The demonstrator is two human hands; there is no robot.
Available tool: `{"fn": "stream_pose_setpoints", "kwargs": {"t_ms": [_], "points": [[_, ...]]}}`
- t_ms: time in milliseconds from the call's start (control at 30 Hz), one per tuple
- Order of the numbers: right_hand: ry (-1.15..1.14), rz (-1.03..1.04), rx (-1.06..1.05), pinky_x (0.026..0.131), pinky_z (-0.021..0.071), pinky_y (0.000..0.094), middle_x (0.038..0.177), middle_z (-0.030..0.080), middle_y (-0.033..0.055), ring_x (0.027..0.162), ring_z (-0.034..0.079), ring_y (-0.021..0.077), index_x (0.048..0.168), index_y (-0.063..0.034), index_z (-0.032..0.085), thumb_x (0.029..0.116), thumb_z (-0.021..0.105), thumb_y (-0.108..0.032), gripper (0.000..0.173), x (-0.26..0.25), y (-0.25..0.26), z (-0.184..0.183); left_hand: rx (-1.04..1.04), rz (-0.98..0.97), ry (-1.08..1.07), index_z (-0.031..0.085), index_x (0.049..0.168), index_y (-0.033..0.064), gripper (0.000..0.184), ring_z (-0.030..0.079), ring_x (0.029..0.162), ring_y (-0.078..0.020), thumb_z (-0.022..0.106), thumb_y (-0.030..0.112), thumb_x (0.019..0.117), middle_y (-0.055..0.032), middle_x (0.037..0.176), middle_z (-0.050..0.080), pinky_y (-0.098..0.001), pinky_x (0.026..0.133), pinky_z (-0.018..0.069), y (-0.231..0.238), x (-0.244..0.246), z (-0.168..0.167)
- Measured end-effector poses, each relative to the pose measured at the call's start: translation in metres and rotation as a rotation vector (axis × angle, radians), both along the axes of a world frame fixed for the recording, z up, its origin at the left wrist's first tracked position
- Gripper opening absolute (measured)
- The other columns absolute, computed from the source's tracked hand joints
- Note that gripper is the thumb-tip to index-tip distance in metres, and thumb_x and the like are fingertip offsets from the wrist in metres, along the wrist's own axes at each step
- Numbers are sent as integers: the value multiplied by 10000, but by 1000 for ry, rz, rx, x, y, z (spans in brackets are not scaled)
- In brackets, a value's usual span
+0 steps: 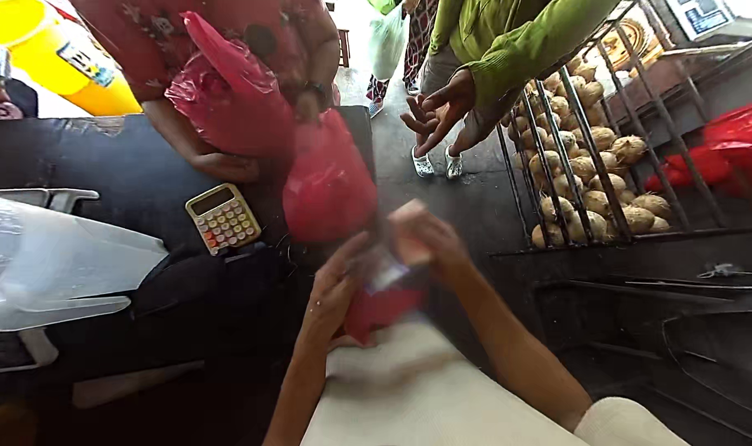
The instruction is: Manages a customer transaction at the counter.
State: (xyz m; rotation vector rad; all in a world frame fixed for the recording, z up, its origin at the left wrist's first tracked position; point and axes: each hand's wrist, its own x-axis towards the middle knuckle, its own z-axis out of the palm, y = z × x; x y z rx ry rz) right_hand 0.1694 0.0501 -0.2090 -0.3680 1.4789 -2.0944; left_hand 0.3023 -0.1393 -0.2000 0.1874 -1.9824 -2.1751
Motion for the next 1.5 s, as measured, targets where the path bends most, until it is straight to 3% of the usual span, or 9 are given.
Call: {"fn": "stream_pose_setpoints", "kwargs": {"t_ms": [100, 400, 533, 633, 733, 833, 967, 1133, 1500], "points": [[6, -193, 22, 766, 618, 329, 1048, 718, 16, 882, 702, 114, 1246, -126, 639, 1035, 511, -181, 253, -42, -2, 8, 113, 213, -34, 665, 1123, 64, 156, 708, 895, -69, 561, 96, 1011, 20, 973, 745, -269, 838, 605, -9, 6, -1], [-51, -695, 40, 591, 596, 312, 958, 646, 89, 690, 668, 168, 1323, -64, 446, 1031, 556, -157, 326, -95, -23, 10, 166, 407, -98, 653, 1115, 69, 154, 731, 892, -70, 569, 56, 986, 30, 968, 765, -263, 851, 615, -29, 60, -8], [-28, -756, -59, 607, 593, 320, 899, 659, 101, 709, 680, 184, 1316, -47, 422, 1064, 477, -160, 281, -112, -11, 7, 179, 489, -104, 652, 1104, 72, 144, 741, 849, -92, 563, 66, 992, 16, 933, 770, -269, 817, 625, -36, 89, -14], [44, -702, -22, 633, 584, 305, 850, 681, 25, 727, 689, 142, 1230, -108, 403, 1113, 346, -277, 213, -103, 3, 8, 141, 559, -172, 631, 1092, 82, 139, 731, 846, -79, 539, 64, 989, 37, 920, 758, -260, 814, 619, -43, 114, -12], [264, -381, 273, 696, 587, 298, 917, 682, -18, 806, 686, 111, 1273, -94, 438, 1119, 313, -286, 276, -36, 1, -2, 112, 630, -202, 686, 1084, 110, 139, 735, 848, -88, 580, 107, 995, 30, 924, 766, -270, 810, 623, -59, 144, -15], [597, 57, 626, 863, 603, 378, 1168, 681, 112, 1036, 685, 188, 1259, -2, 603, 1074, 483, -225, 314, 49, -5, -39, 70, 679, -212, 662, 1142, 119, 156, 724, 898, -97, 589, 128, 1004, 31, 984, 750, -295, 843, 615, -73, 173, -26], [973, 204, 877, 1170, 280, 663, 1549, 437, 189, 1485, 279, 460, 1230, -295, 747, 1000, 607, -417, 296, 121, -23, -90, 84, 711, -232, 642, 1155, 106, 165, 733, 915, -132, 566, 105, 1009, 5, 1011, 752, -336, 854, 620, -85, 196, -39], [1117, 230, 1008, 1134, 114, 801, 1611, 381, 146, 1529, 152, 491, 1256, -382, 719, 1025, 555, -441, 289, 143, -54, -98, 105, 662, -287, 653, 1150, 108, 172, 725, 925, -117, 565, 80, 1005, 15, 1017, 745, -338, 862, 616, -92, 210, -50], [1142, 172, 1072, 1136, 114, 796, 1617, 383, 123, 1536, 163, 468, 1219, -312, 748, 1023, 588, -363, 258, 157, -63, -100, 108, 597, -247, 623, 1172, 132, 173, 712, 952, -76, 575, 84, 1012, 50, 1044, 733, -293, 885, 603, -129, 229, -58]]}}
